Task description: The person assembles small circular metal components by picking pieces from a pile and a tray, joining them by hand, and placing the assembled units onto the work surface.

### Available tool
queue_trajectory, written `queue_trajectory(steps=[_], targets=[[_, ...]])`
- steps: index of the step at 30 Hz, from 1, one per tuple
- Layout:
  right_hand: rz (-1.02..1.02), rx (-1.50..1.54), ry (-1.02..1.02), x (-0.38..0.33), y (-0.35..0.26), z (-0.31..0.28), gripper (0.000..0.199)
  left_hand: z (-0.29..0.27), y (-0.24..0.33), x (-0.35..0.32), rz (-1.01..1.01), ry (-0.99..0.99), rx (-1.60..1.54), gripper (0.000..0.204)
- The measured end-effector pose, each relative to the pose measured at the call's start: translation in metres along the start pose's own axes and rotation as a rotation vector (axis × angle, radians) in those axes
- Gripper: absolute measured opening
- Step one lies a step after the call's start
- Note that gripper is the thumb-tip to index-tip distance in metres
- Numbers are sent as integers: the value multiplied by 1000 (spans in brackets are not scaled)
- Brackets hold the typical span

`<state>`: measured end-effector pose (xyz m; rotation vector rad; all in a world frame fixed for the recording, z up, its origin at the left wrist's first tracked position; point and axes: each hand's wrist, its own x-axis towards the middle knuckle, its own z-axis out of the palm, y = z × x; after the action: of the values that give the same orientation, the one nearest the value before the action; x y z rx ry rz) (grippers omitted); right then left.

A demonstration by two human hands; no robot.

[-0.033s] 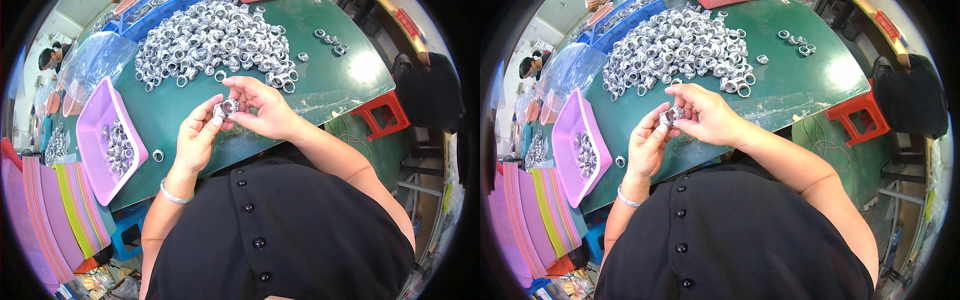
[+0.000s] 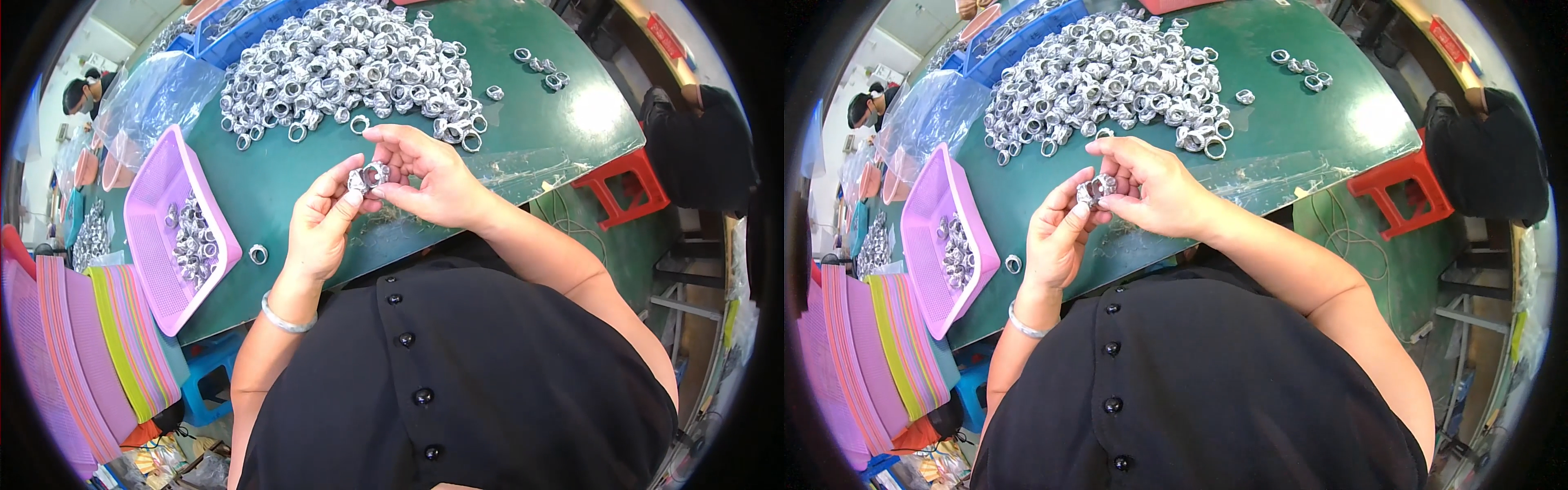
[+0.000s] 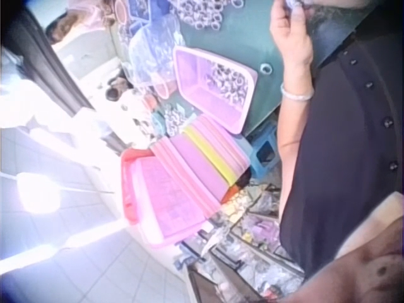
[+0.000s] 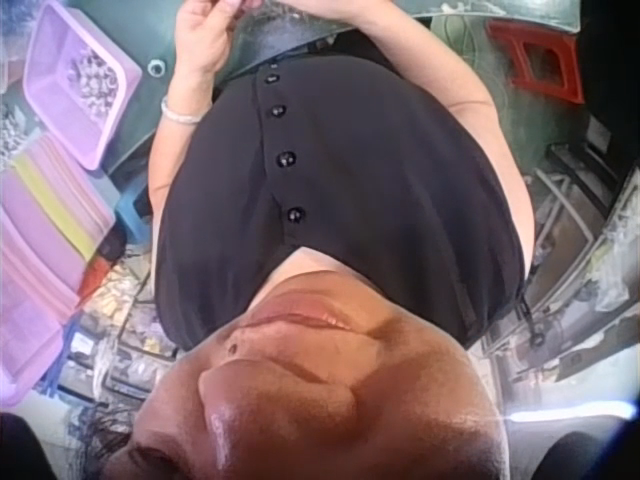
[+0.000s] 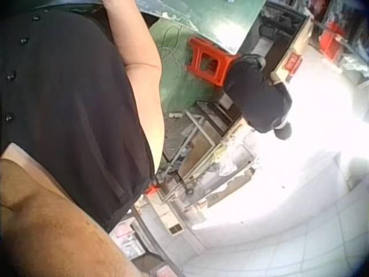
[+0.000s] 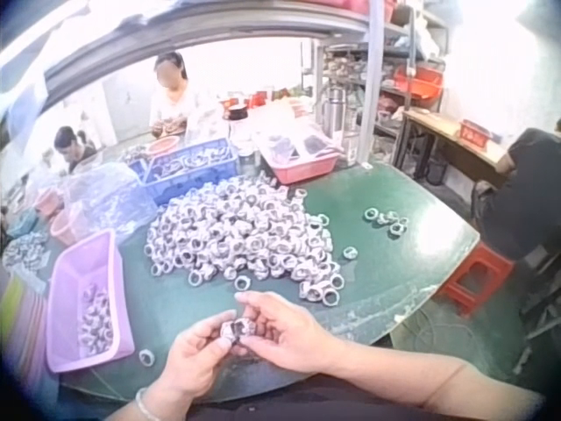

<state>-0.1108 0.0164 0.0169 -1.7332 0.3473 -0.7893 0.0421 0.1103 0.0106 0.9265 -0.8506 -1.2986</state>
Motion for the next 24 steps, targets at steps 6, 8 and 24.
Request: queue_trajectory(steps=[6,8,24], targets=[[125,352,12,3,0,0,46,0,4,-1,-23,9,-117,37],[252,550,31,2,-2,-4,39,-1,5,-1,-22,5,-165,36],[450,1009,17,1,5,-10,24,-8,5,2,-179,-74,-461,35]])
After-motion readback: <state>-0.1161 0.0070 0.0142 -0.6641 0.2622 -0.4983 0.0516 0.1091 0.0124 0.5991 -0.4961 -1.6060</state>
